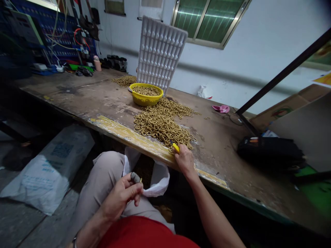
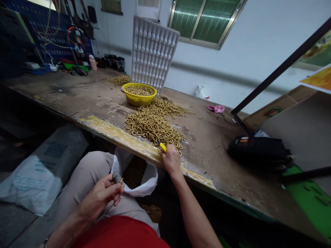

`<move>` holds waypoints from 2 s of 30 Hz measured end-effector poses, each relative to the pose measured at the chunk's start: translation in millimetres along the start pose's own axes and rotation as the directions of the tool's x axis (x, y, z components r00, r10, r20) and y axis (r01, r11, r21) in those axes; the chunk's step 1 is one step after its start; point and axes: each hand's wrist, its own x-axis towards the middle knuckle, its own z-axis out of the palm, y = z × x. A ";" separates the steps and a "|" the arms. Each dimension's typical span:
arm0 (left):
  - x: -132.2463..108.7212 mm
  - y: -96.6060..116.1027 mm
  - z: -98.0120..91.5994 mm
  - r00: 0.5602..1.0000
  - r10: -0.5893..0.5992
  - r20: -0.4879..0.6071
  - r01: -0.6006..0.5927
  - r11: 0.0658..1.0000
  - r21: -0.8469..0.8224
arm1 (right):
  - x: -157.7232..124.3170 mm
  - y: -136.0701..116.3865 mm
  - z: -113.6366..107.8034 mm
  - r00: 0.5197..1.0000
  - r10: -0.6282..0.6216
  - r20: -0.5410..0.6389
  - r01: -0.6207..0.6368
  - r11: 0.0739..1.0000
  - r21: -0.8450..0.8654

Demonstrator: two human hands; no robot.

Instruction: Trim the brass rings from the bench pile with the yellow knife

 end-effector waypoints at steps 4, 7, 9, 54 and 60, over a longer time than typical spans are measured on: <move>4.4 0.3 -3.1 0.998 -0.049 0.037 0.053 0.991 -0.123 | 9.2 -2.5 5.7 0.999 0.024 0.023 -0.024 1.000 -0.003; 13.9 -3.9 -4.0 0.987 -0.106 0.125 0.131 0.969 -0.211 | 14.7 -0.9 8.9 0.998 0.038 0.057 -0.038 0.999 0.003; 22.9 -6.7 -3.1 0.968 -0.150 0.202 0.203 0.940 -0.274 | 17.5 3.1 10.8 0.995 0.048 0.085 -0.049 0.999 0.009; 43.9 25.7 -0.3 0.999 0.041 0.027 -0.047 0.944 0.327 | -49.0 -65.5 -34.9 0.877 -0.097 0.470 0.135 0.990 -0.048; 47.8 19.7 -6.2 0.993 -0.108 0.049 0.101 0.986 0.132 | -13.0 -17.7 -26.2 0.988 0.039 0.152 -0.025 0.996 -0.090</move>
